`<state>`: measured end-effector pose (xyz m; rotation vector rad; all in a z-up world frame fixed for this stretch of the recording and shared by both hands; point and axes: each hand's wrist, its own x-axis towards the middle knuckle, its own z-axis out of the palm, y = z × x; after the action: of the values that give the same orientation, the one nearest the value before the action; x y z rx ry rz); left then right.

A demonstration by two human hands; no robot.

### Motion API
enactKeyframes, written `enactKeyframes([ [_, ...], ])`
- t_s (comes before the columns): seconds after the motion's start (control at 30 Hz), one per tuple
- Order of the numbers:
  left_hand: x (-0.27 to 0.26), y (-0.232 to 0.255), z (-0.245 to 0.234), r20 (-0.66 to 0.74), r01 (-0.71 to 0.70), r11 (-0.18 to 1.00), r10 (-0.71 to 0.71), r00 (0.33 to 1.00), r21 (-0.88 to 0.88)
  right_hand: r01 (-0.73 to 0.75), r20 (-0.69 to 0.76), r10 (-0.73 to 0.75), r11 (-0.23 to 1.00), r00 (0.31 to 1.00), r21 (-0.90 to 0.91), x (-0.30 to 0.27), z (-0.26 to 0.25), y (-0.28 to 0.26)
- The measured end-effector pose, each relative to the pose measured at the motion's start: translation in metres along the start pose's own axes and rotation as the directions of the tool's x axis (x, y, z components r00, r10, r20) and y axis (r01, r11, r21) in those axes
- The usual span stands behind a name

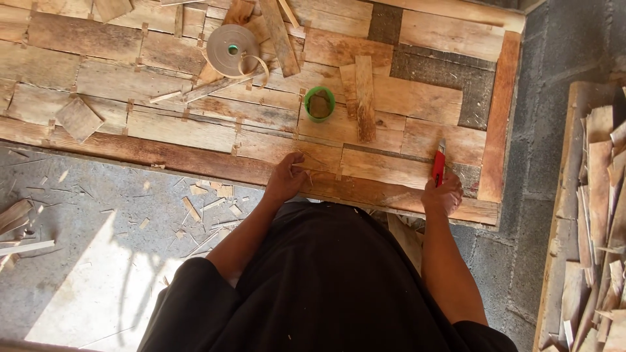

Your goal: Cutting and fitting thin wood veneer strips onto a wooden surface using a utility knife.

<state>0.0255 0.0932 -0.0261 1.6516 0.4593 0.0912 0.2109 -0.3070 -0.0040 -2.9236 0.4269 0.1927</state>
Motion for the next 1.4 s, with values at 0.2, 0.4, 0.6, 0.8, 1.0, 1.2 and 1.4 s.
enactKeyframes([
  [0.2, 0.03, 0.014, -0.02, -0.22, 0.095, 0.992, -0.075, 0.972, 0.082, -0.019, -0.055, 0.028, 0.988, 0.998, 0.155, 0.01, 0.009, 0.014],
  [0.4, 0.113, 0.02, -0.036, -0.442, 0.085, 0.992, -0.034, 0.896, 0.097, -0.146, 0.075, 0.143, 0.59, 0.987, 0.794, -0.014, 0.013, 0.004],
  [0.6, 0.203, 0.018, -0.04, -0.515, 0.064, 0.924, 0.152, 0.844, 0.378, -0.248, 0.25, 0.02, 0.241, 0.968, 0.938, -0.051, 0.022, 0.003],
  [0.8, 0.231, 0.011, -0.074, -0.263, 0.024, 0.711, 0.228, 0.938, 0.702, -0.281, 0.289, -0.001, 0.232, 0.957, 0.931, -0.084, 0.022, 0.008],
  [1.0, 0.242, 0.007, -0.103, -0.398, 0.035, 0.741, 0.319, 0.86, 0.671, -0.37, 0.368, 0.057, 0.248, 0.928, 0.895, -0.101, 0.034, 0.008],
  [1.2, 0.302, -0.012, -0.15, -0.543, 0.218, 0.638, 0.372, 0.752, 0.738, -0.365, 0.379, -0.022, 0.228, 0.925, 0.903, -0.094, 0.046, -0.004],
  [1.4, 0.335, -0.042, -0.242, -0.753, 0.568, 0.652, 0.006, 0.658, 0.502, -0.322, 0.361, -0.076, 0.311, 0.93, 0.894, -0.095, 0.027, -0.032],
])
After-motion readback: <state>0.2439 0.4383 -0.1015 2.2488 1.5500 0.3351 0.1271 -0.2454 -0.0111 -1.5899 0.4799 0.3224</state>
